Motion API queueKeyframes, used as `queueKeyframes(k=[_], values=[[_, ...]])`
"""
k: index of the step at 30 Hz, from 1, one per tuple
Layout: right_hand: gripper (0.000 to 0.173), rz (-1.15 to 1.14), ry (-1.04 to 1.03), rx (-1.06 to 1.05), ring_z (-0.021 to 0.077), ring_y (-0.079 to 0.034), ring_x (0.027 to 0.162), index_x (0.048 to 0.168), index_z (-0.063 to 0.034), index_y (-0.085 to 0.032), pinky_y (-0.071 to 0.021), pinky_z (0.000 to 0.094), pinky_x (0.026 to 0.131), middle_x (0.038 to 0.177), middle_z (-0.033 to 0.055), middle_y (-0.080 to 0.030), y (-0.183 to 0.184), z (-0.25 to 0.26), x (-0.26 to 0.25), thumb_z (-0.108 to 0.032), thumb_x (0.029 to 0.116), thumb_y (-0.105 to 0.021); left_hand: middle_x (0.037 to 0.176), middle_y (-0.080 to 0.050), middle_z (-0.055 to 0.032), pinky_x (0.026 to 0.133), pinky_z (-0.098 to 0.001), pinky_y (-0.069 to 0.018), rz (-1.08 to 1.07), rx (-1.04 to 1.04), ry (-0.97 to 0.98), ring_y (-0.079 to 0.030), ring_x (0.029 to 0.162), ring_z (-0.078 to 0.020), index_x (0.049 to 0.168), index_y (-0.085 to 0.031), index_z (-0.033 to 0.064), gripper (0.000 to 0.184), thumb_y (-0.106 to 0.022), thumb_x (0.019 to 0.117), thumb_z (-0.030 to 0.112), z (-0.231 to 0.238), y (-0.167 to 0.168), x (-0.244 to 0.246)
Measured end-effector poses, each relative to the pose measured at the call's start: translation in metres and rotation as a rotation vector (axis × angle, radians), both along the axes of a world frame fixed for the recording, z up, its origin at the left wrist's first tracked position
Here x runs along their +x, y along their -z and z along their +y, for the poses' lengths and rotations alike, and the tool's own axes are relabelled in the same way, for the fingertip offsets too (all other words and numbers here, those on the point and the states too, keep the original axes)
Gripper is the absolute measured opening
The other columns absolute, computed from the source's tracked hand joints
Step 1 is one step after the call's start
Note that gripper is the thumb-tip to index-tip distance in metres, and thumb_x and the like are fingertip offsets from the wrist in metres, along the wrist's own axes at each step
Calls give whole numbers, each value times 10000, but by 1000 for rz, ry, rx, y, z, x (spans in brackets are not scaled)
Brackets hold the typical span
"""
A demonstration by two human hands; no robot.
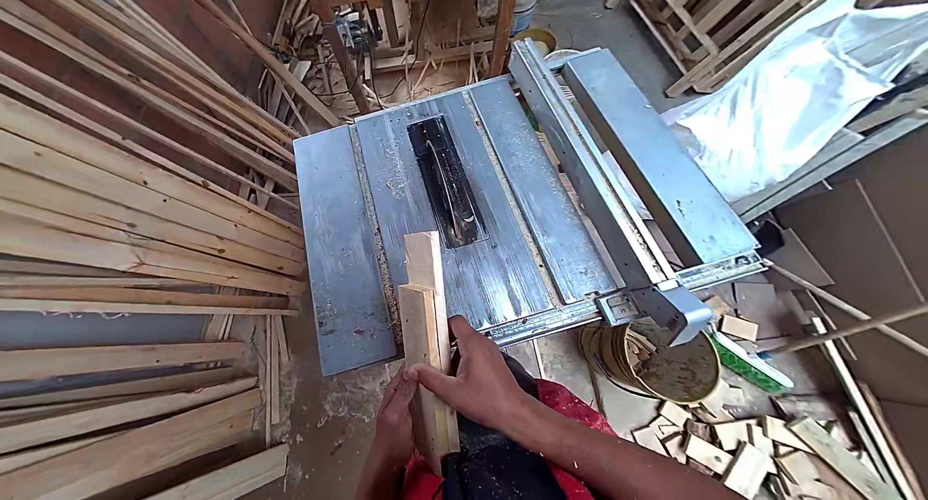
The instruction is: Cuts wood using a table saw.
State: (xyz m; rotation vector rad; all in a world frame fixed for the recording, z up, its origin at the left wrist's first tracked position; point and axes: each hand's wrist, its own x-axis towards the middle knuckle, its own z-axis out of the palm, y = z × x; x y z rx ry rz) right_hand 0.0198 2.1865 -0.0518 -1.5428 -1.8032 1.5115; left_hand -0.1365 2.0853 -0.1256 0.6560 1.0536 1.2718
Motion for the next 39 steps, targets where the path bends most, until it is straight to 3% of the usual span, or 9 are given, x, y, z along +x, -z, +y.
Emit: queueKeyframes(k=[6,10,12,15,18,22,29,34,39], values=[[791,-8,-34,-11,161,-709,923,1238,-61,-624,-586,408,845,1005,52,-726,-1,7,6,-707,790,-716,1120,-714,-88,1002,-382,-549,-10,3,-46,-682,1068,-141,1267,-580,-2,434,-336,1104,318,9,2,9],[786,17,-116,-57,203,-706,1004,1319,-25,-569,-571,448,904,1052,88,-722,3,20,13,-684,892,-609,1189,-680,-131,1023,-406,-537,99,45,-53,-667,1099,-172,1398,-442,-80,499,-463,1078,302,18,-9,25],[695,139,-76,-167,169,-716,966,1282,-45,-599,-584,434,891,1007,59,-735,12,33,19,-642,927,-603,1157,-686,-174,940,-428,-599,286,-19,-54,-702,1039,-224,1412,-363,-140,597,-598,998,220,29,-32,32],[474,452,-10,-451,123,-724,933,1261,-42,-605,-607,370,878,999,47,-745,29,49,31,-450,1021,-583,1031,-721,-98,796,-387,-650,707,-210,-5,-733,903,-187,1335,-457,-86,608,-710,922,281,45,-57,42],[441,634,39,-566,133,-719,952,1259,-30,-610,-599,349,889,1018,73,-739,44,55,36,-399,1095,-433,944,-726,-17,745,-374,-634,1114,-399,57,-721,821,-121,1341,-528,-5,620,-662,908,418,67,-77,64],[595,660,83,-647,180,-706,974,1310,-69,-600,-587,390,886,1063,109,-717,43,70,39,-554,1076,-346,963,-728,-80,780,-448,-601,1430,-536,89,-716,855,-198,1349,-557,-15,624,-619,911,426,100,-100,97],[761,603,227,-706,204,-681,1048,1218,-101,-666,-563,440,913,1107,117,-707,35,82,62,-695,1022,-234,832,-713,-80,634,-416,-589,1671,-492,126,-710,723,-196,1193,-631,-49,519,-599,889,369,125,-116,150],[645,624,218,-690,158,-684,1030,1156,-27,-696,-559,386,937,1049,121,-719,40,67,68,-480,1110,-240,938,-735,-105,638,-426,-602,1667,-475,132,-726,772,-203,1325,-570,-86,630,-594,912,389,102,-126,160],[706,675,192,-762,189,-657,1090,1178,-74,-672,-534,435,946,1124,123,-695,28,79,61,-615,1065,-234,871,-730,-99,634,-439,-594,1769,-524,133,-723,737,-213,1278,-602,-78,588,-582,908,379,121,-128,157]])
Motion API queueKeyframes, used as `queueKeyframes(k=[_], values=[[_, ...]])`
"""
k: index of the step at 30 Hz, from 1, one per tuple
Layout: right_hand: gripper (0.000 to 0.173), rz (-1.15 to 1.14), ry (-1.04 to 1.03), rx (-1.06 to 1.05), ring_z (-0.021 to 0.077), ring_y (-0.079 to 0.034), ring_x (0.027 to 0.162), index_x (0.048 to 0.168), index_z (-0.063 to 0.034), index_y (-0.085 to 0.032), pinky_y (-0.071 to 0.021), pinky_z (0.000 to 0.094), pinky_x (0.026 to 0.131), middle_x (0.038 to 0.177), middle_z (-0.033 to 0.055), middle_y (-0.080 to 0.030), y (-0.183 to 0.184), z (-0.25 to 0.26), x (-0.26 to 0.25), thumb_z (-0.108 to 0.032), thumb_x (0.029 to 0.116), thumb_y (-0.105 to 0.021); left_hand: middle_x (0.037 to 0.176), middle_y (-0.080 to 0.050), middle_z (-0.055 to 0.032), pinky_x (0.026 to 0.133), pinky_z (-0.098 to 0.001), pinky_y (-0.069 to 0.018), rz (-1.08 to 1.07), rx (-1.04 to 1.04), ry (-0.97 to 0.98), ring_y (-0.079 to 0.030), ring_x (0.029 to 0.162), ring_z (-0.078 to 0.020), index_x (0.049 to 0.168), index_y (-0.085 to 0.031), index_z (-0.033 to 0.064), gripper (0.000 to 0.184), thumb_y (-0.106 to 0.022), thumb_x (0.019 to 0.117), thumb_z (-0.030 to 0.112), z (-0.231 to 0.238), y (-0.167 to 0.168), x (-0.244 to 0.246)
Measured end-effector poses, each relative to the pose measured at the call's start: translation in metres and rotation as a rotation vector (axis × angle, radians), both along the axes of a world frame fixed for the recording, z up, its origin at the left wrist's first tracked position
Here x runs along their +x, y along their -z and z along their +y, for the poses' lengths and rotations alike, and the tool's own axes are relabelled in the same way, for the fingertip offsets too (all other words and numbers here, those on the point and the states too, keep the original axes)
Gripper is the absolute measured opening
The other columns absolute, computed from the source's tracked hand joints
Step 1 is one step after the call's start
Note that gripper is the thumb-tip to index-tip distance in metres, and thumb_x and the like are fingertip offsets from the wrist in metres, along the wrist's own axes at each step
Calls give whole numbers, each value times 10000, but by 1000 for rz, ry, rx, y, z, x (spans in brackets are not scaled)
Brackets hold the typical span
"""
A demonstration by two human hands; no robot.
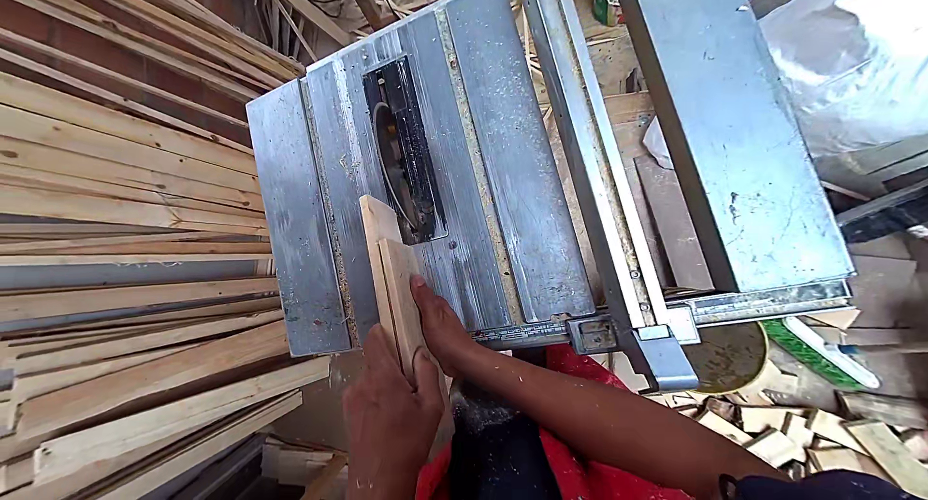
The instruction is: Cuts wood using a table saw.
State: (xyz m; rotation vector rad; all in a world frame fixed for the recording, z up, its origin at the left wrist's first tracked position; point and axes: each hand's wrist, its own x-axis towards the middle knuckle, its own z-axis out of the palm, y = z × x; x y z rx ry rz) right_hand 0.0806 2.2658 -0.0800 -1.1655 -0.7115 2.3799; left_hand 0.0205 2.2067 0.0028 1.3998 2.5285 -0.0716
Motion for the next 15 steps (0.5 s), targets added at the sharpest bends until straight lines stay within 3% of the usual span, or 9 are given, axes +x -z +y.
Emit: queueKeyframes(k=[6,11,15], values=[[736,10,74,-53,201,-659,1089,1210,-87,-658,-538,448,944,1143,128,-686,-2,8,1,-649,1049,-211,853,-721,-102,628,-444,-587,31,3,72,-717,727,-230,1191,-649,-64,533,-589,887,369,15,2,0],[636,33,86,40,149,-697,934,1088,-28,-698,-582,377,864,945,98,-716,8,-16,1,-480,1105,-250,1024,-746,-116,677,-420,-613,-45,57,64,-737,839,-196,1331,-583,-81,641,-581,921,412,-22,-4,-2],[746,17,-37,-10,203,-671,1034,1181,-89,-677,-550,447,902,1084,122,-698,-4,7,-7,-676,1035,-242,899,-733,-103,653,-461,-595,4,-2,-6,-724,762,-230,1273,-620,-54,593,-570,916,417,4,-5,-10]])
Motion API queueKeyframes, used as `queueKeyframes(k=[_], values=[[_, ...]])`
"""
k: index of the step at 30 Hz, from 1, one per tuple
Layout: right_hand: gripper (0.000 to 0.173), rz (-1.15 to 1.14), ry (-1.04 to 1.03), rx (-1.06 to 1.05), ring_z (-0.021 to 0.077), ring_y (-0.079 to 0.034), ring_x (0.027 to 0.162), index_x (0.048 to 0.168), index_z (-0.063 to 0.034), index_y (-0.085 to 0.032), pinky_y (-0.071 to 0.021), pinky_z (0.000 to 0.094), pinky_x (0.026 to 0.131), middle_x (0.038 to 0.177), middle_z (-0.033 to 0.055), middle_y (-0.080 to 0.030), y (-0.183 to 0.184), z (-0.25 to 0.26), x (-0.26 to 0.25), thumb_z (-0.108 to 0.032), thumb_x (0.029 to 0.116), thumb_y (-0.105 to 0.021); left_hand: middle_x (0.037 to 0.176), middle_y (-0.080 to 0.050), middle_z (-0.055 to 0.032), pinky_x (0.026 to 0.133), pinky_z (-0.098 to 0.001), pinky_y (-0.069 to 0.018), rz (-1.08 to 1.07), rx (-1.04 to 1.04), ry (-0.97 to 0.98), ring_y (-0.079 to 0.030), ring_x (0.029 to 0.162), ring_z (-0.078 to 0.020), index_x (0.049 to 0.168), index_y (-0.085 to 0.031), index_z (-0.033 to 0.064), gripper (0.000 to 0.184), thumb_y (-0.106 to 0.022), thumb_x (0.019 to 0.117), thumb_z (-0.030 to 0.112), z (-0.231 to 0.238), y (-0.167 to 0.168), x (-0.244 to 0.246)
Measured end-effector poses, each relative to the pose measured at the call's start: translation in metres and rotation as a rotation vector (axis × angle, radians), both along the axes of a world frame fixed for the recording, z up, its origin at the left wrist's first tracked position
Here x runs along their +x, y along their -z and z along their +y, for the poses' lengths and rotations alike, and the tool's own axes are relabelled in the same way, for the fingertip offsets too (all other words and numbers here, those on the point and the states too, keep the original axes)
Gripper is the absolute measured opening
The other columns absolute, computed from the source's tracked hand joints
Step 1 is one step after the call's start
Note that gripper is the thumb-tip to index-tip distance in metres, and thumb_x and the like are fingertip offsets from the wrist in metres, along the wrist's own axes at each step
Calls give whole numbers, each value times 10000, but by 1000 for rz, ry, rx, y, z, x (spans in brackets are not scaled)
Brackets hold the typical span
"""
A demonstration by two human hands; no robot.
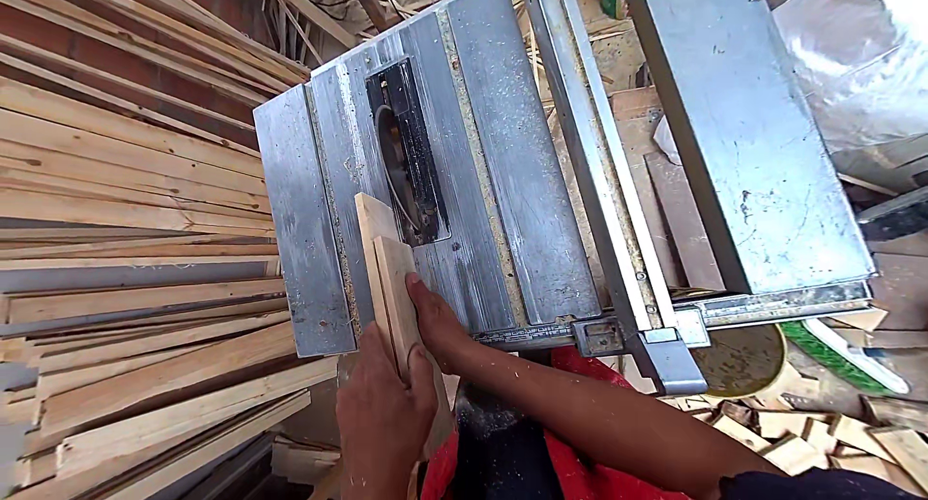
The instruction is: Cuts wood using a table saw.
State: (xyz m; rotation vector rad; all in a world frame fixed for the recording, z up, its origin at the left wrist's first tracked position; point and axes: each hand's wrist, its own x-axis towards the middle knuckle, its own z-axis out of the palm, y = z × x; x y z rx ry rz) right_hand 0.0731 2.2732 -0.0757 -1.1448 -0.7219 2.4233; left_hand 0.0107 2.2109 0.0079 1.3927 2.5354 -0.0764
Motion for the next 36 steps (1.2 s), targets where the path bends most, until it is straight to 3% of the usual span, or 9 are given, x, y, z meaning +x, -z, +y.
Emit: queueKeyframes(k=[5,7,10,14,20,26,31,34,36], values=[[810,-51,99,-14,231,-674,1026,1178,-91,-666,-560,478,877,1090,139,-693,2,8,-1,-728,1008,-196,824,-714,-91,652,-462,-590,-28,18,67,-710,727,-227,1162,-669,-41,528,-594,888,405,17,1,-5],[701,-52,150,36,192,-689,986,1140,-31,-682,-574,420,878,1019,129,-709,4,-11,1,-555,1090,-218,887,-733,-101,638,-448,-599,-88,75,142,-720,745,-207,1233,-644,-61,585,-573,911,423,-8,-5,-9],[453,107,145,210,120,-711,915,1199,53,-596,-612,342,855,960,88,-718,-3,-28,4,-282,1113,-305,1097,-735,-151,757,-372,-637,-347,258,125,-734,896,-153,1436,-474,-109,711,-631,961,397,-71,-33,-19],[514,129,-12,292,123,-724,939,1290,36,-513,-629,358,855,1027,68,-723,-21,-36,-9,-411,1042,-560,1294,-684,-113,948,-386,-600,-1026,440,-157,-703,1098,-206,1551,-388,37,642,-588,1020,337,-112,-30,-58],[792,-86,-232,544,107,-708,998,1347,-17,-515,-608,354,877,1076,41,-722,-34,-30,-21,-607,860,-721,1134,-725,-49,927,-322,-573,-1421,781,-397,-691,1046,-100,1295,-629,81,400,-553,985,320,-115,32,-74],[866,-228,-328,672,138,-708,950,1374,-62,-502,-604,404,807,1037,32,-717,-40,-19,-22,-702,822,-689,1044,-741,7,905,-310,-563,-1396,890,-324,-688,1018,-75,1084,-730,168,301,-520,1003,367,-112,70,-77],[963,-413,-295,739,187,-693,1027,1404,-21,-486,-587,440,872,1131,82,-698,-46,-11,-29,-742,796,-677,1132,-726,20,975,-321,-532,-1484,853,-212,-660,1091,-71,1166,-712,171,348,-480,1036,396,-87,85,-95],[769,-496,-159,697,171,-708,984,1345,-18,-541,-590,422,862,1046,69,-721,-39,-6,-34,-617,879,-669,1204,-702,-58,1009,-336,-528,-1637,702,-78,-655,1124,-104,1312,-605,34,409,-518,1007,293,-53,94,-116],[599,-449,7,657,122,-713,976,1292,-11,-563,-601,365,883,1026,48,-728,-29,-7,-33,-474,929,-673,1290,-651,-150,1072,-370,-496,-1464,530,154,-622,1194,-162,1362,-519,-104,484,-461,1038,250,-30,92,-134]])
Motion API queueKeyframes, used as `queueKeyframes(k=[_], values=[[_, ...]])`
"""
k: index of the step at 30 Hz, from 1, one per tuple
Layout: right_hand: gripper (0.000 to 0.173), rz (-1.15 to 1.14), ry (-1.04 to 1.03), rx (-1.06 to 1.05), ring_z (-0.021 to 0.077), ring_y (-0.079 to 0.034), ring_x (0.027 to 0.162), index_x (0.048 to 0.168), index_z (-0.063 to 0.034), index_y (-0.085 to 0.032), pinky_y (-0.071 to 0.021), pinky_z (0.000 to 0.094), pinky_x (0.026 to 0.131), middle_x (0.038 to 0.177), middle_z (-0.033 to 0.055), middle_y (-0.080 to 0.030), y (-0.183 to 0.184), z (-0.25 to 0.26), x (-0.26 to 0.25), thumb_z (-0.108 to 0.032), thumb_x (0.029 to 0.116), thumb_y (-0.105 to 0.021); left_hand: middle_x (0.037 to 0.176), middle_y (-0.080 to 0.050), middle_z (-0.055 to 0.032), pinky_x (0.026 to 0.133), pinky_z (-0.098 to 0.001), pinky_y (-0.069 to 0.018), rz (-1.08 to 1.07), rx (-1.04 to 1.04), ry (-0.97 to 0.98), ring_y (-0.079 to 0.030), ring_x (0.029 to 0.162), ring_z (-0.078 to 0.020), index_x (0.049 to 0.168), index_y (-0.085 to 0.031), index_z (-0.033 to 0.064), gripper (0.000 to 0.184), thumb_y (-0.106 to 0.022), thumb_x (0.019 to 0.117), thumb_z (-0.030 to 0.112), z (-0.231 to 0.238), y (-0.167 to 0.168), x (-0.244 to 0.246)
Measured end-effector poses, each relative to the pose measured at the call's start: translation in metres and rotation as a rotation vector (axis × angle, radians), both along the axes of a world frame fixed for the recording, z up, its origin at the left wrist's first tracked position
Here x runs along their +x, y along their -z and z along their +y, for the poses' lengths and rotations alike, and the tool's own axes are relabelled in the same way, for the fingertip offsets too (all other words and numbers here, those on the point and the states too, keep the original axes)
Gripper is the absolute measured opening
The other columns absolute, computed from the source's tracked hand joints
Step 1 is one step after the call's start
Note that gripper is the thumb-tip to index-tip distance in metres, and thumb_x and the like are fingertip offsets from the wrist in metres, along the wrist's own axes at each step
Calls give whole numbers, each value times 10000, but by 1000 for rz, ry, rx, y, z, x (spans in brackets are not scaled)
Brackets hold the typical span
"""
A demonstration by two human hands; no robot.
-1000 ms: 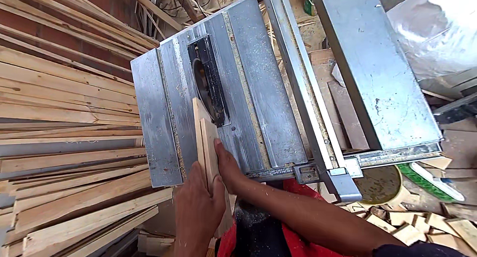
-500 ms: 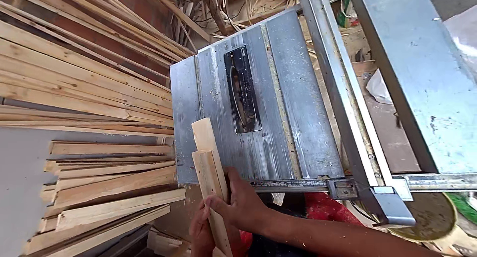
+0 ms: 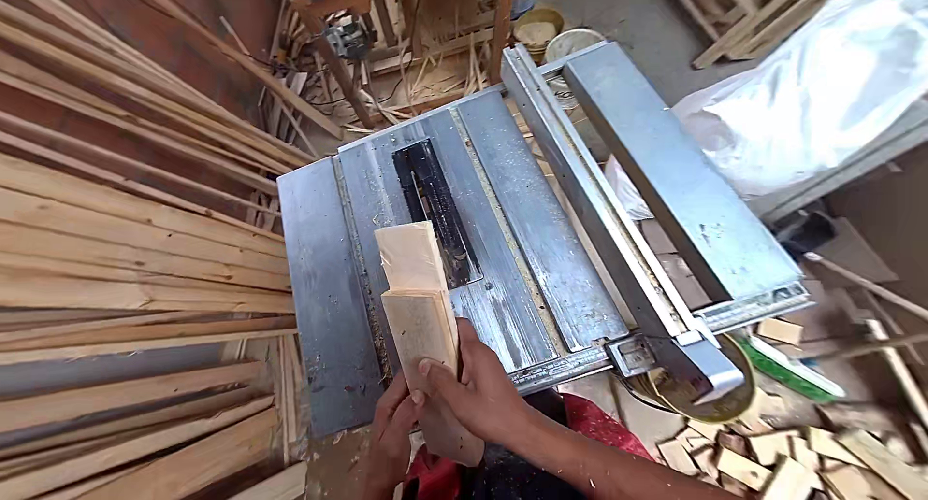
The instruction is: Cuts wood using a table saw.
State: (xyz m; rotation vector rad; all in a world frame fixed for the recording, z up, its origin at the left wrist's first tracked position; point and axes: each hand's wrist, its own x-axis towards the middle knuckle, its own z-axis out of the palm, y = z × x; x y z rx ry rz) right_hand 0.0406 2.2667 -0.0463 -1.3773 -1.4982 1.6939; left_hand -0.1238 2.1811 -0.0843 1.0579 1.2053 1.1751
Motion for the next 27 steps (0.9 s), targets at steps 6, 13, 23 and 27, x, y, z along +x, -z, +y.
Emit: queueKeyframes(k=[6,13,23,27], values=[[535,-84,341,136,106,-716,958,1306,45,-528,-617,340,880,1034,57,-729,10,-21,35,-302,928,-679,1239,-685,-74,858,-374,-622,613,-1,221,-702,1030,-163,1461,-528,59,556,-473,1059,440,17,-18,-79],[588,-717,341,42,134,-679,723,1345,-56,-547,-590,395,693,821,10,-689,0,-51,50,-395,887,-691,1049,-724,-21,717,-473,-619,1014,98,176,-719,835,-196,1369,-628,161,434,-509,1016,384,1,-11,-149],[520,-327,427,39,134,-731,879,1356,-96,-522,-635,387,777,973,18,-732,-1,-55,19,-271,893,-681,1132,-721,-9,824,-319,-610,473,-151,422,-704,935,-96,1324,-662,125,487,-514,1031,483,18,22,-38],[523,-570,403,70,162,-723,800,1344,-131,-532,-620,433,710,893,16,-715,-13,-47,16,-362,896,-673,1148,-721,37,854,-317,-604,623,-168,496,-704,966,-67,1341,-660,207,480,-483,1030,527,20,22,-41]])
